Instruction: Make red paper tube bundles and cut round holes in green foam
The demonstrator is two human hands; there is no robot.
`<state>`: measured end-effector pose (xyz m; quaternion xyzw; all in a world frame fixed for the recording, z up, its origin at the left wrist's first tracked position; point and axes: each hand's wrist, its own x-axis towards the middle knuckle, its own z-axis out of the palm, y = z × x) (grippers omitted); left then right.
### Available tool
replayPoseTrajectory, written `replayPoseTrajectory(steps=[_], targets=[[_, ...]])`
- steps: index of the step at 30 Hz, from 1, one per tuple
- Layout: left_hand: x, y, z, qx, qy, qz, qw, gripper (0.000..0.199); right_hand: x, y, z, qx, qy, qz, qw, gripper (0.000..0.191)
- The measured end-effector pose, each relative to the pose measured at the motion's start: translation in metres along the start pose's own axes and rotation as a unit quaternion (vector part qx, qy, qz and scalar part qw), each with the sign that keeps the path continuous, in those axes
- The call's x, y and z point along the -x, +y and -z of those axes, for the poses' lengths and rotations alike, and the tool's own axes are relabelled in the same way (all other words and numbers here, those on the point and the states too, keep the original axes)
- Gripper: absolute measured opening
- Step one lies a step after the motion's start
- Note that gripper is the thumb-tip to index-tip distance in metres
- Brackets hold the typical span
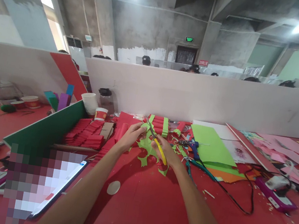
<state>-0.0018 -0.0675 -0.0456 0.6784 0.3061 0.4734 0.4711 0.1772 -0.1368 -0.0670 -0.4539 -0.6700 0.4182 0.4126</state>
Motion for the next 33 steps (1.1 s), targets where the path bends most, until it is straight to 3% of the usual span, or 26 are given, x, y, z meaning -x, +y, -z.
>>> replayPoseTrajectory(steps=[8, 18, 33], targets=[[0.0, -0.002, 0.002, -0.005, -0.022, 0.022, 1.0, 0.022, 0.003, -0.005, 0.01, -0.015, -0.032, 0.001, 0.999, 0.048], [0.003, 0.003, -0.001, 0.001, -0.013, 0.03, 0.999, 0.021, 0.002, -0.005, 0.012, 0.02, -0.01, -0.028, 0.999, 0.037], [-0.001, -0.001, 0.001, 0.004, 0.017, -0.005, 1.0, 0.022, 0.002, -0.003, 0.007, 0.005, -0.019, -0.017, 1.0, 0.047]])
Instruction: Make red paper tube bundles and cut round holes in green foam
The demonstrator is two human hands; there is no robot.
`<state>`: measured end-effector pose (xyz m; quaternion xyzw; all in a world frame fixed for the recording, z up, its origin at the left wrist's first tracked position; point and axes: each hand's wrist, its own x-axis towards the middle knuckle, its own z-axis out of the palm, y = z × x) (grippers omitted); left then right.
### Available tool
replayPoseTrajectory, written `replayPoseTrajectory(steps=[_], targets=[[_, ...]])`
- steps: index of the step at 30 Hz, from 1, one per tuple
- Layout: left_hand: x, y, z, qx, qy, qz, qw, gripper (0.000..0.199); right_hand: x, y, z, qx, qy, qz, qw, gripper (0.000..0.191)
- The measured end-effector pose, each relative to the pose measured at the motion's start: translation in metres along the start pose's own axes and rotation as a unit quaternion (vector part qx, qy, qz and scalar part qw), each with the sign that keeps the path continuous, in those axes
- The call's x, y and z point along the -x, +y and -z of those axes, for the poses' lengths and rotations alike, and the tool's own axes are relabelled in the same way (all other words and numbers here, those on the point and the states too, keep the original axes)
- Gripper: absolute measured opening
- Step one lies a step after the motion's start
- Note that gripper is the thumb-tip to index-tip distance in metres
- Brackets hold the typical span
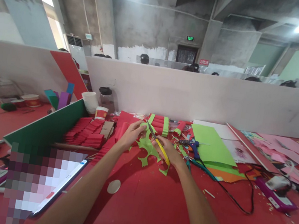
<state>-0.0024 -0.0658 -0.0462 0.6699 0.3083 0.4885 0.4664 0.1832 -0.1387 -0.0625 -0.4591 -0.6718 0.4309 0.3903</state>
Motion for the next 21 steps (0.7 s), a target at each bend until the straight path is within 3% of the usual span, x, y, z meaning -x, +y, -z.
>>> replayPoseTrajectory(steps=[10, 21], targets=[[0.0032, 0.0044, -0.0027, -0.008, -0.012, 0.002, 1.0, 0.023, -0.0002, 0.0009, -0.0024, 0.003, -0.004, 0.001, 1.0, 0.061], [0.0018, 0.0018, -0.0022, -0.012, -0.015, 0.001, 1.0, 0.023, -0.0002, -0.0025, -0.0087, -0.021, 0.012, 0.008, 1.0, 0.04]])
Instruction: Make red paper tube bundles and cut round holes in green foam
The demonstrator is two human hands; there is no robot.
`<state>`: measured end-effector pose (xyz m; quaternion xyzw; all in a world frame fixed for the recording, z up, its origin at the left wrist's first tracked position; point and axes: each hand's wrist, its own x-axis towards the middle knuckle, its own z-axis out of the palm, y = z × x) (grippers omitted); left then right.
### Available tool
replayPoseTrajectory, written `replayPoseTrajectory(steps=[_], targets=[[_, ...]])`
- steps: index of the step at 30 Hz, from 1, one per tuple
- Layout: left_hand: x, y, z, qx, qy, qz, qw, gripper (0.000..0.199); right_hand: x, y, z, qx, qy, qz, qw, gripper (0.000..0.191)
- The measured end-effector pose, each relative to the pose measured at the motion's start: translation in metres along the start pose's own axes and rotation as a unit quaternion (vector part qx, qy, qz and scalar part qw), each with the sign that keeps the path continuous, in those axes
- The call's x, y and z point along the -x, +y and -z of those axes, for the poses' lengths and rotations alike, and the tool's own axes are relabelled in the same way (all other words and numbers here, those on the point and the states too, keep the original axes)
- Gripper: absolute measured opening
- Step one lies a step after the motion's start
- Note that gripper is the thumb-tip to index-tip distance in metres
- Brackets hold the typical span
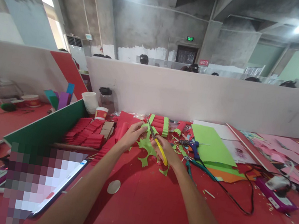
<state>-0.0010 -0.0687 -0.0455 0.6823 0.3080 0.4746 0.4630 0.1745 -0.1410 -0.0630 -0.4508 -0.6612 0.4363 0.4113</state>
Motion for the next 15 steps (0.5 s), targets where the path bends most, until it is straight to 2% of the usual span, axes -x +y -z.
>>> replayPoseTrajectory(steps=[10, 15], targets=[[0.001, 0.0, 0.0, -0.002, -0.013, 0.005, 1.0, 0.023, 0.0, 0.001, 0.007, 0.032, -0.016, 0.014, 0.999, 0.049], [0.002, 0.001, 0.001, -0.013, -0.033, 0.008, 0.999, 0.023, 0.0, 0.003, 0.015, 0.056, -0.015, 0.012, 0.998, 0.046]])
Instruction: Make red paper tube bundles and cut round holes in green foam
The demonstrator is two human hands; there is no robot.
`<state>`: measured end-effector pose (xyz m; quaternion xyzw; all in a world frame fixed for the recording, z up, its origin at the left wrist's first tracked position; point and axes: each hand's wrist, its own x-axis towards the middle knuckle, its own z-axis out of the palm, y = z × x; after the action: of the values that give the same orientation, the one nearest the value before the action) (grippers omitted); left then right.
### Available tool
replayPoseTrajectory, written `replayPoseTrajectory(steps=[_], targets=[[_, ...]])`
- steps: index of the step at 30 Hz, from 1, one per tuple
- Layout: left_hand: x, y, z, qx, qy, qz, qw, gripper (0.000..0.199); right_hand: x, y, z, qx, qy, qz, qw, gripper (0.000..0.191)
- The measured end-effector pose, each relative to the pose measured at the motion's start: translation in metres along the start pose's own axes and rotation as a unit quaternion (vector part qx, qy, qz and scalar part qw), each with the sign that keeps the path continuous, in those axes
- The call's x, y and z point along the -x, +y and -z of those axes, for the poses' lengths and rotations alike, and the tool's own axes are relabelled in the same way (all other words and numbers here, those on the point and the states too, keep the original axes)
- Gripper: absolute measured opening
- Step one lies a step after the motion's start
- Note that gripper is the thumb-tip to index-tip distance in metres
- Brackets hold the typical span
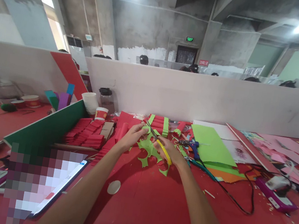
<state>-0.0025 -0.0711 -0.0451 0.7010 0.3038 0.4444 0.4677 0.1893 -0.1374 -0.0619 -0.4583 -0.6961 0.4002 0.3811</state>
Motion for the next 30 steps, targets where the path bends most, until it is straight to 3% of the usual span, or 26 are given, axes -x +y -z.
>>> replayPoseTrajectory(steps=[11, 16, 19, 21, 25, 30], targets=[[0.0, -0.001, 0.0, -0.001, -0.041, 0.001, 0.999, 0.026, -0.004, 0.004, 0.003, 0.041, 0.047, -0.009, 0.998, 0.039], [-0.001, -0.002, 0.001, 0.033, -0.002, -0.012, 0.999, 0.033, -0.007, 0.006, 0.009, 0.167, 0.071, 0.003, 0.983, 0.039], [-0.003, -0.004, 0.002, 0.025, 0.034, -0.025, 0.999, 0.033, -0.005, 0.005, 0.011, 0.29, 0.062, -0.026, 0.955, 0.039], [-0.005, -0.006, 0.003, 0.025, 0.067, -0.032, 0.997, 0.028, -0.003, 0.005, 0.009, 0.366, 0.04, -0.047, 0.928, 0.038], [-0.006, -0.006, 0.004, 0.044, 0.111, -0.038, 0.992, 0.019, 0.002, 0.007, 0.006, 0.442, -0.059, -0.044, 0.894, 0.03], [-0.004, -0.007, 0.002, 0.046, 0.107, -0.04, 0.992, 0.01, 0.008, 0.003, 0.013, 0.423, -0.139, -0.034, 0.895, 0.035]])
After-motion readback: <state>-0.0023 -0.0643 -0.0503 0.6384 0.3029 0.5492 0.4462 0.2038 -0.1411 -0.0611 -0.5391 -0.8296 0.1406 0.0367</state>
